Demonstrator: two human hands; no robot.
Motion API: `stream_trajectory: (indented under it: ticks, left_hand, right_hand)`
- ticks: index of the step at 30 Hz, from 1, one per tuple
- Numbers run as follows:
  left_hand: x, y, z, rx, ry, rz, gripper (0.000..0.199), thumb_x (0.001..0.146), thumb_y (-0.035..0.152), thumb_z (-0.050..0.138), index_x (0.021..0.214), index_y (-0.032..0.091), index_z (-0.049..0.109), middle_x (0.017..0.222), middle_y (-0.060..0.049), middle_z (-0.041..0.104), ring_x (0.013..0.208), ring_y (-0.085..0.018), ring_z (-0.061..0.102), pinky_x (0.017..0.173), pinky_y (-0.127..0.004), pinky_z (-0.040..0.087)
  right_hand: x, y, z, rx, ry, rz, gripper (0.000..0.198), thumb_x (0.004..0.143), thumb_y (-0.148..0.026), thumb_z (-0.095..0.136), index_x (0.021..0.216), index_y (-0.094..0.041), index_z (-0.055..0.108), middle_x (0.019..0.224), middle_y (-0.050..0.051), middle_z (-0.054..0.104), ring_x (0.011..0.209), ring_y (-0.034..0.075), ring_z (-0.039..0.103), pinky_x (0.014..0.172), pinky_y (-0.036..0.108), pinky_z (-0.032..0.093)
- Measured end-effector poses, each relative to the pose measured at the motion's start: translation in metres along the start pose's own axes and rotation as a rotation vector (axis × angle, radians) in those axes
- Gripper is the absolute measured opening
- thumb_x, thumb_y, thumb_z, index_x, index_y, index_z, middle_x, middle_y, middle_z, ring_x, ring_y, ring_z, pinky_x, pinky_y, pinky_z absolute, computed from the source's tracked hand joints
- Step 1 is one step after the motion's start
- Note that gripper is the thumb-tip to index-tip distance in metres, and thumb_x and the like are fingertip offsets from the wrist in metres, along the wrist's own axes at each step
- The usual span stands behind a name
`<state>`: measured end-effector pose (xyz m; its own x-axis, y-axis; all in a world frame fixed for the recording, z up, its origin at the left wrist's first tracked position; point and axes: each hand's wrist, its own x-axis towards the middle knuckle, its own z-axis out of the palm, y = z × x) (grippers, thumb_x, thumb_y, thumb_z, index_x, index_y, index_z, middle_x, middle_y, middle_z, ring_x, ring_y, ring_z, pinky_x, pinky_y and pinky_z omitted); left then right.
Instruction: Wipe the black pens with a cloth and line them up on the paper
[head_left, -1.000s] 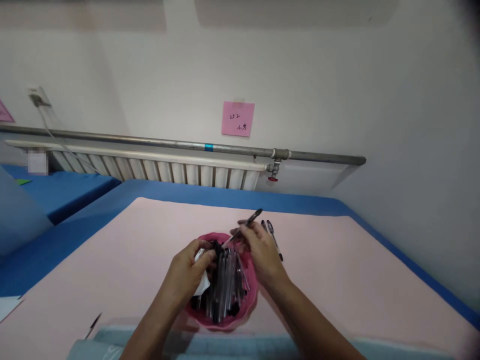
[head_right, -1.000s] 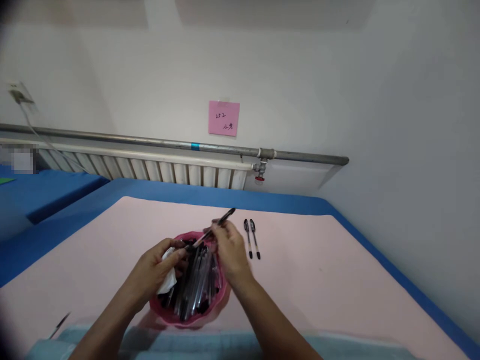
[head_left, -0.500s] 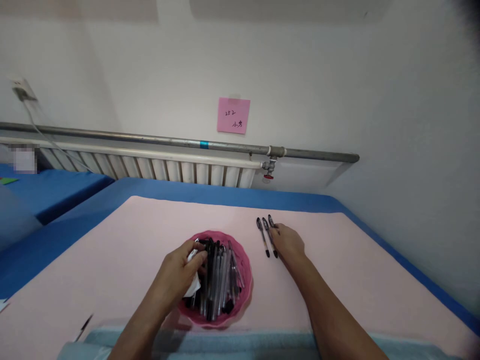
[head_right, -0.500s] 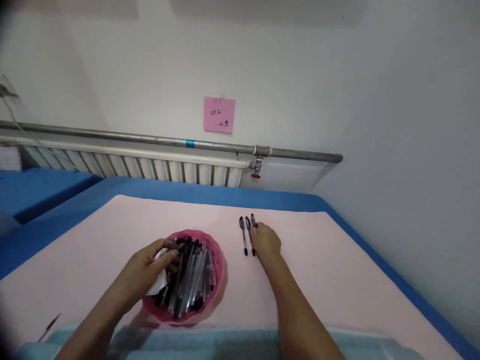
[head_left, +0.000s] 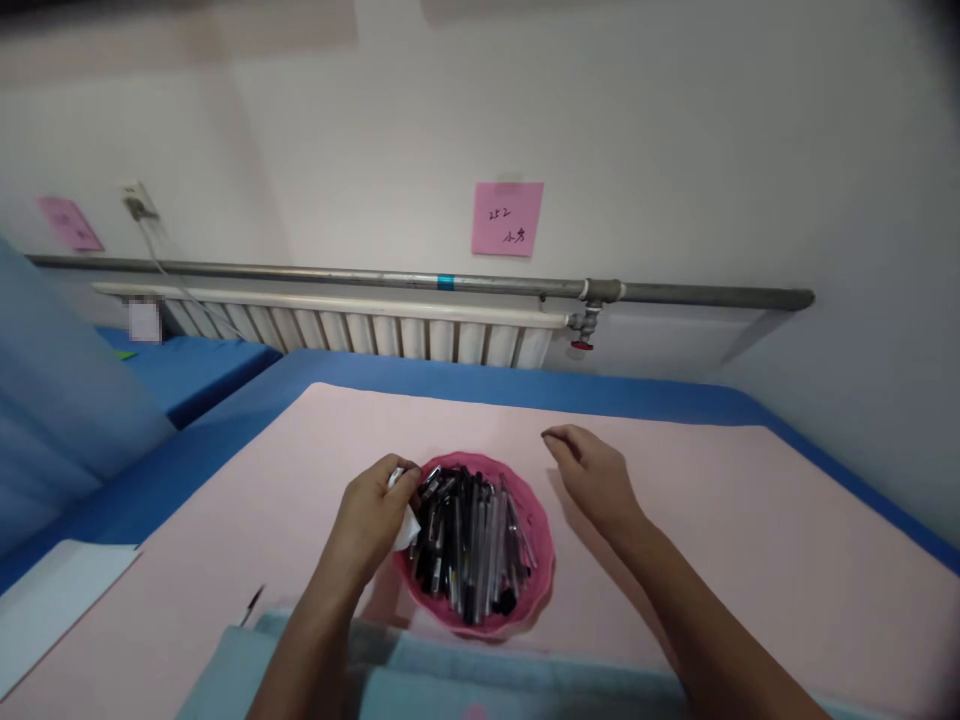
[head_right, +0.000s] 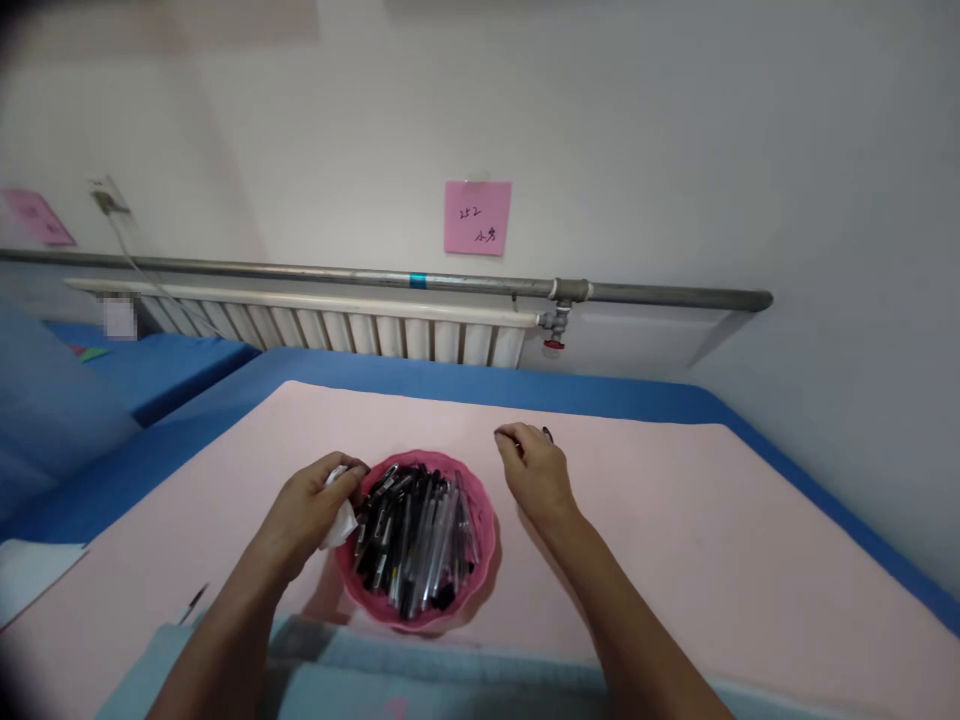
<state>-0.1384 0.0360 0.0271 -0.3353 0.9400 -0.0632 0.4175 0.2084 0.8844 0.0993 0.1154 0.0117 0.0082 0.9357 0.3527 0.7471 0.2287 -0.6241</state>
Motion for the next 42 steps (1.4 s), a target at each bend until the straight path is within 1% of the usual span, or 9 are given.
stream_trajectory:
  ticks: [4,6,13,18,22,29,35,38,42]
  left_hand:
    - [0.002,-0.005,0.000,0.014,-0.090,0.043,0.022,0.077,0.036,0.046,0.071,0.019,0.059,0.055,0.003,0.055,0.050,-0.011,0.049,0.049,-0.021,0.035]
    - [0.002,-0.005,0.000,0.069,-0.112,0.057,0.021,0.078,0.034,0.046,0.069,0.019,0.058,0.057,0.002,0.056,0.053,-0.012,0.050,0.051,-0.021,0.036]
    - [-0.006,0.002,0.010,0.378,-0.250,0.178,0.015,0.076,0.025,0.047,0.075,0.019,0.061,0.071,-0.002,0.065,0.068,-0.015,0.058,0.062,-0.025,0.039]
    - [-0.017,0.008,0.030,0.765,-0.269,0.237,0.018,0.076,0.029,0.049,0.081,0.019,0.063,0.083,-0.008,0.070,0.078,-0.022,0.063,0.065,-0.030,0.041]
    - [-0.023,0.012,0.036,0.880,-0.282,0.213,0.023,0.076,0.030,0.048,0.085,0.017,0.065,0.086,-0.011,0.070,0.082,-0.026,0.065,0.066,-0.033,0.045]
    - [-0.025,0.015,0.038,0.898,-0.292,0.148,0.026,0.075,0.028,0.047,0.085,0.016,0.067,0.086,-0.012,0.071,0.083,-0.026,0.065,0.069,-0.033,0.047]
    - [-0.027,0.014,0.043,0.849,-0.284,0.121,0.026,0.073,0.022,0.047,0.087,0.014,0.067,0.086,-0.016,0.070,0.083,-0.028,0.065,0.068,-0.034,0.045]
    - [-0.024,0.013,0.040,0.778,-0.283,0.098,0.025,0.070,0.023,0.049,0.084,0.013,0.067,0.086,-0.017,0.070,0.081,-0.028,0.064,0.065,-0.033,0.043]
    - [-0.014,0.012,0.024,0.578,-0.253,0.069,0.019,0.069,0.024,0.049,0.076,0.016,0.064,0.077,-0.010,0.069,0.069,-0.021,0.060,0.059,-0.028,0.039]
  right_hand:
    - [-0.015,-0.025,0.009,0.131,-0.120,-0.297,0.018,0.083,-0.025,0.045,0.081,-0.020,0.062,0.082,0.003,0.067,0.077,0.017,0.060,0.072,0.029,0.044]
    - [-0.020,-0.030,0.014,0.147,-0.189,-0.356,0.017,0.083,-0.021,0.045,0.080,-0.020,0.062,0.080,0.003,0.066,0.076,0.016,0.060,0.071,0.029,0.044]
    - [-0.030,-0.029,0.029,0.050,-0.289,-0.401,0.016,0.084,-0.018,0.045,0.084,-0.020,0.061,0.082,0.003,0.065,0.078,0.017,0.058,0.072,0.030,0.044]
    - [-0.029,-0.029,0.030,0.038,-0.286,-0.379,0.017,0.084,-0.017,0.044,0.084,-0.020,0.061,0.082,0.004,0.064,0.078,0.017,0.058,0.072,0.030,0.044]
    - [-0.029,-0.030,0.028,0.052,-0.276,-0.368,0.017,0.084,-0.017,0.044,0.083,-0.020,0.060,0.082,0.003,0.064,0.078,0.017,0.058,0.072,0.030,0.044]
    - [-0.028,-0.029,0.031,0.071,-0.250,-0.349,0.017,0.084,-0.017,0.044,0.081,-0.019,0.060,0.080,0.003,0.064,0.077,0.017,0.058,0.072,0.029,0.043]
    - [-0.035,-0.034,0.036,0.013,-0.314,-0.406,0.017,0.083,-0.014,0.044,0.087,-0.019,0.061,0.085,0.005,0.063,0.081,0.017,0.057,0.074,0.031,0.044]
    - [-0.038,-0.036,0.038,-0.042,-0.328,-0.441,0.018,0.082,-0.012,0.045,0.087,-0.019,0.061,0.088,0.006,0.062,0.084,0.018,0.056,0.076,0.032,0.044]
    - [-0.040,-0.038,0.039,-0.114,-0.349,-0.484,0.016,0.082,-0.013,0.047,0.084,-0.020,0.061,0.086,0.005,0.060,0.083,0.019,0.054,0.076,0.034,0.044]
